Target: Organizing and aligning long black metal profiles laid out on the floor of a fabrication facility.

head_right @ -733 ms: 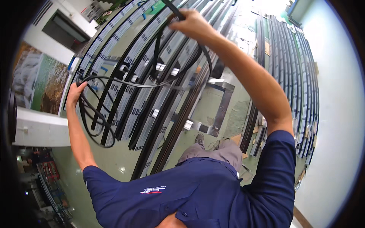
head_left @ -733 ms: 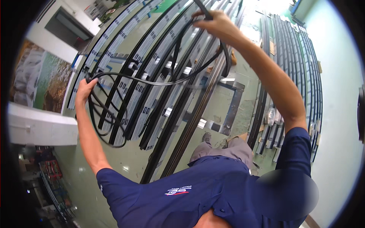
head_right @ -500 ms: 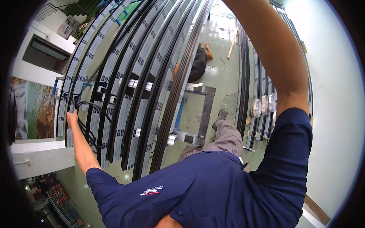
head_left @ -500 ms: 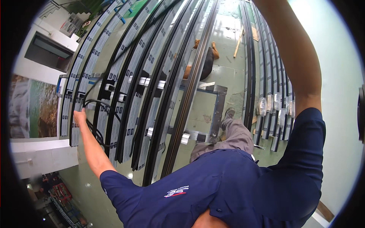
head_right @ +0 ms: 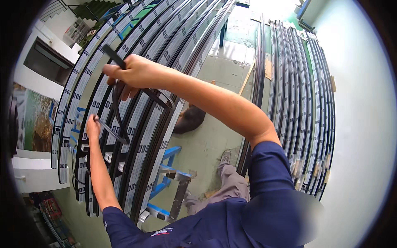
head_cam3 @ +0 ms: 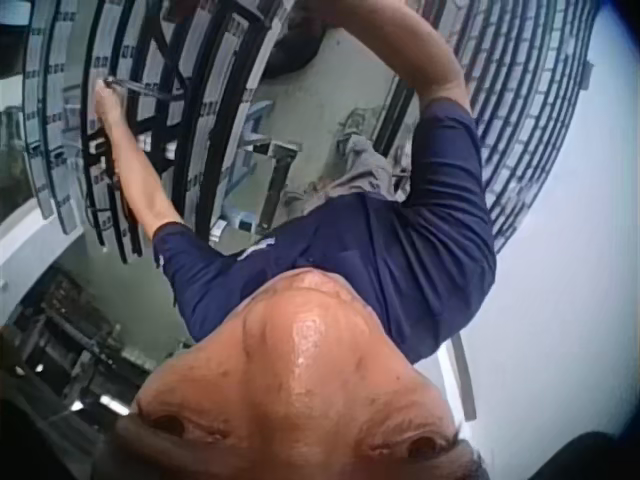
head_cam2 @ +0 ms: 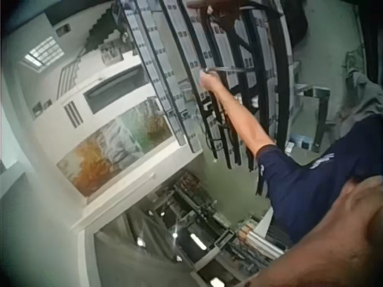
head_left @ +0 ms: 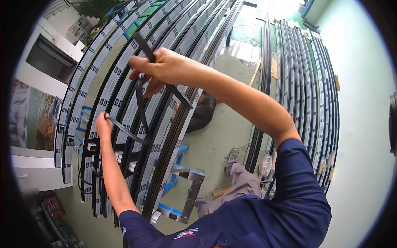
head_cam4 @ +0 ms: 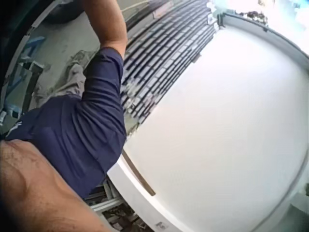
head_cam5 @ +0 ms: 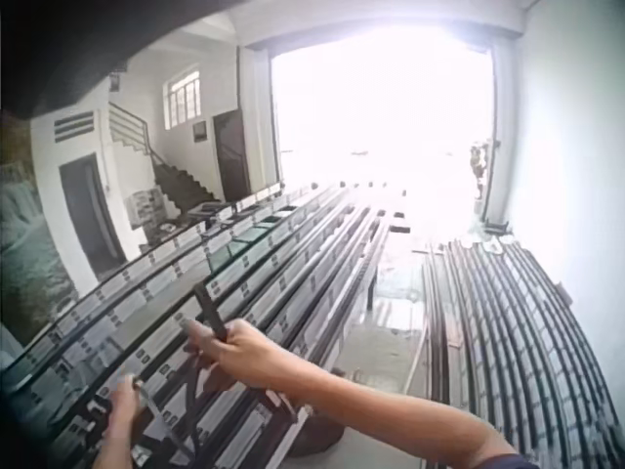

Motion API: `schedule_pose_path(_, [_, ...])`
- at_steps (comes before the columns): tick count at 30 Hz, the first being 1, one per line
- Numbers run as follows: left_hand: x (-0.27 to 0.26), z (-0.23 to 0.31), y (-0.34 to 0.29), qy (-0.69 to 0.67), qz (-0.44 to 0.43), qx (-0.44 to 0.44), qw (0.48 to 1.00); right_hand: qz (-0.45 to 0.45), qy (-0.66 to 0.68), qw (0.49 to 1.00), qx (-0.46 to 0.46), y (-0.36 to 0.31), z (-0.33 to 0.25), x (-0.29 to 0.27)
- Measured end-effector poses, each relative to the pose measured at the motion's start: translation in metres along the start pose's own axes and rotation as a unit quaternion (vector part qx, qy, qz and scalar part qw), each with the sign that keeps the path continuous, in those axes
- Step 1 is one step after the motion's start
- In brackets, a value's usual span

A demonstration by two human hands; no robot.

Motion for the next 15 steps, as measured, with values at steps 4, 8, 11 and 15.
schedule_pose_path(4, [0.051, -0.009, -0.032, 0.128, -0.333, -0.166, 0.919, 0.009, 0.110, 0.994, -0.014, -0.002, 0.039, -0.119])
schedule_pose_path(8, [0.038, 0.006, -0.064, -0.065, -0.242, -0.141, 0.958, -0.077, 0.147, 0.986, 0.024, 0.005, 0.021, -0.144])
schedule_pose_path(11, [-0.039, 0.196, -0.003, -0.339, -0.062, -0.133, 0.929, -0.105, 0.179, 0.978, -0.001, 0.025, 0.003, -0.177])
schedule_pose_path(15, [-0.134, 0.417, 0.051, -0.539, -0.014, 0.007, 0.842, -0.109, 0.284, 0.950, -0.072, 0.061, -0.032, -0.198])
Point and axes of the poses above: each hand's wrist, its own y-axis towards the middle knuckle, its own x-axis out of the palm, z = x × y, the point moved 1 cm from there along y, towards the middle knuckle, and after that the axes turned 11 degrees about y, right-handed, at the moved point
